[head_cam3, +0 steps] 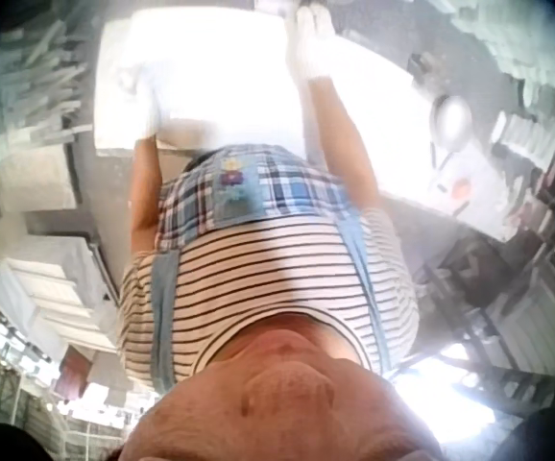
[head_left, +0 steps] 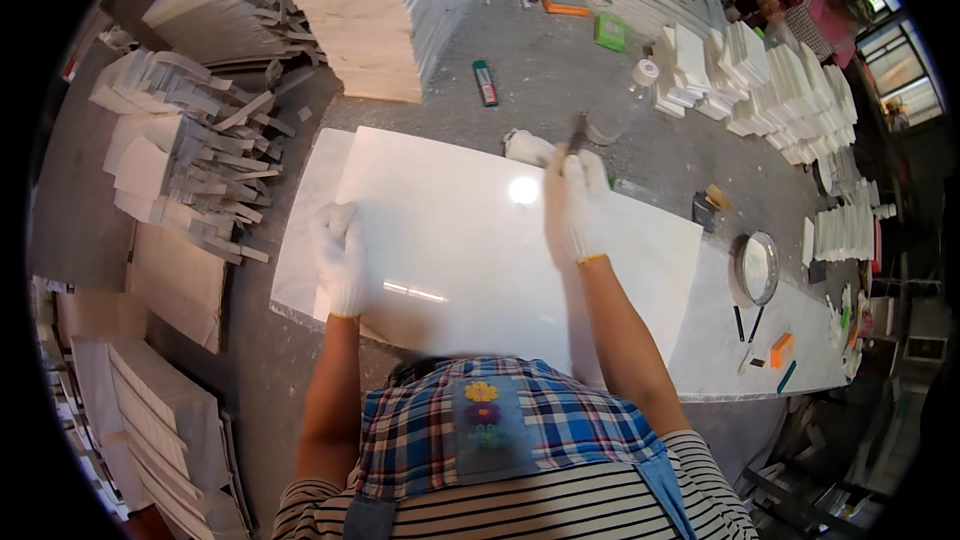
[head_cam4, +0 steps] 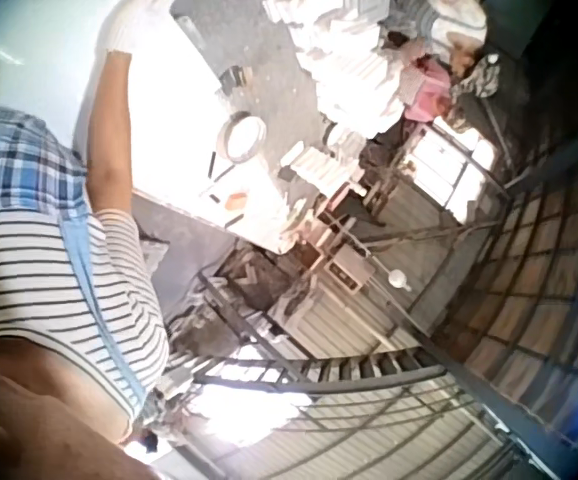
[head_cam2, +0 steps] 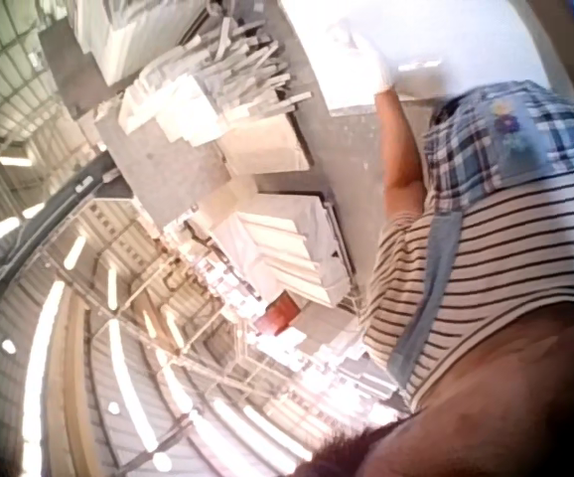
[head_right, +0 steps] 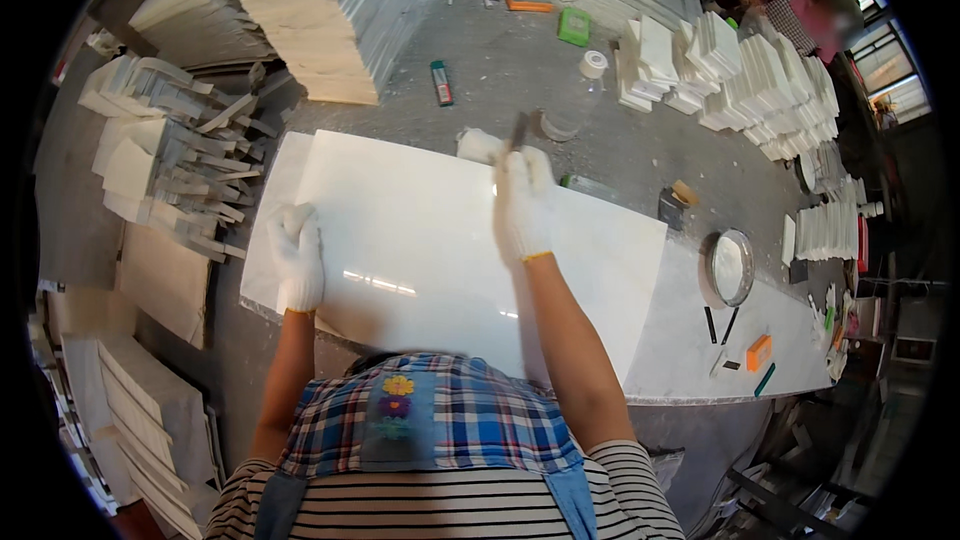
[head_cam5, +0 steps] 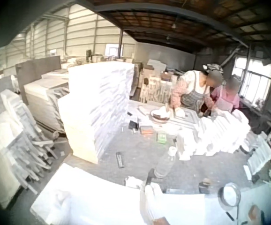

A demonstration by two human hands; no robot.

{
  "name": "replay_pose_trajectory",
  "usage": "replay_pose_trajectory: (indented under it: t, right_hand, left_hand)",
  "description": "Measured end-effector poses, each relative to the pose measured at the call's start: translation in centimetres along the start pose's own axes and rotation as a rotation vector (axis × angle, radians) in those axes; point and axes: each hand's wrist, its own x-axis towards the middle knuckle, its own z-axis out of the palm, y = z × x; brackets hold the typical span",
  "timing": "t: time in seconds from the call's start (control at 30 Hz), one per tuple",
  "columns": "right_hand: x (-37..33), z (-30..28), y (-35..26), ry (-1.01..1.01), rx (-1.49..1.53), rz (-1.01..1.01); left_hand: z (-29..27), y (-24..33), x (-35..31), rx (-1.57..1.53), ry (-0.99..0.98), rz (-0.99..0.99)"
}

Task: The person applies a white substance to a large white rectangular panel using a small brush and a scraper. They repeatedly dip the brush into a container and spread the substance across the panel's surface, then use the scraper to smooth it. The person works at a table in a workshop with stacks of similar panels nearby.

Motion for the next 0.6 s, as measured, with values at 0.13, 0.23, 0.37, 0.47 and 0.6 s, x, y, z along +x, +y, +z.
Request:
replay_pose_trajectory:
  t: [0.13,0.23,0.37,0.47,0.6]
  right_hand:
    - [1.9,-0.5,2.9,-0.026,-0.071,-0.284]
    - [1.6,-3.8,2.5,0.049,-0.033,-0.112]
    - [-0.6,-7.4,3.4,0.051,-0.455,-0.129]
    - [-3.8,-7.5,2.6,-0.032,-0.593,-0.048]
    - [-5.3,-6.3,2.4,-0.010,-0.775,-0.086]
  left_hand:
    - [0.1,1.3,-0.3,-0.094,-0.015,-0.002]
    - [0.6,1.4,-0.3,-0.065,0.013,0.035]
    - [0.3,-0.4,0.1,0.025,0.050,0.115]
    - [0.0,-0.4,0.1,0.085,0.021,0.151]
    - [0.1,-0.2,0.2,0.088,0.027,0.178]
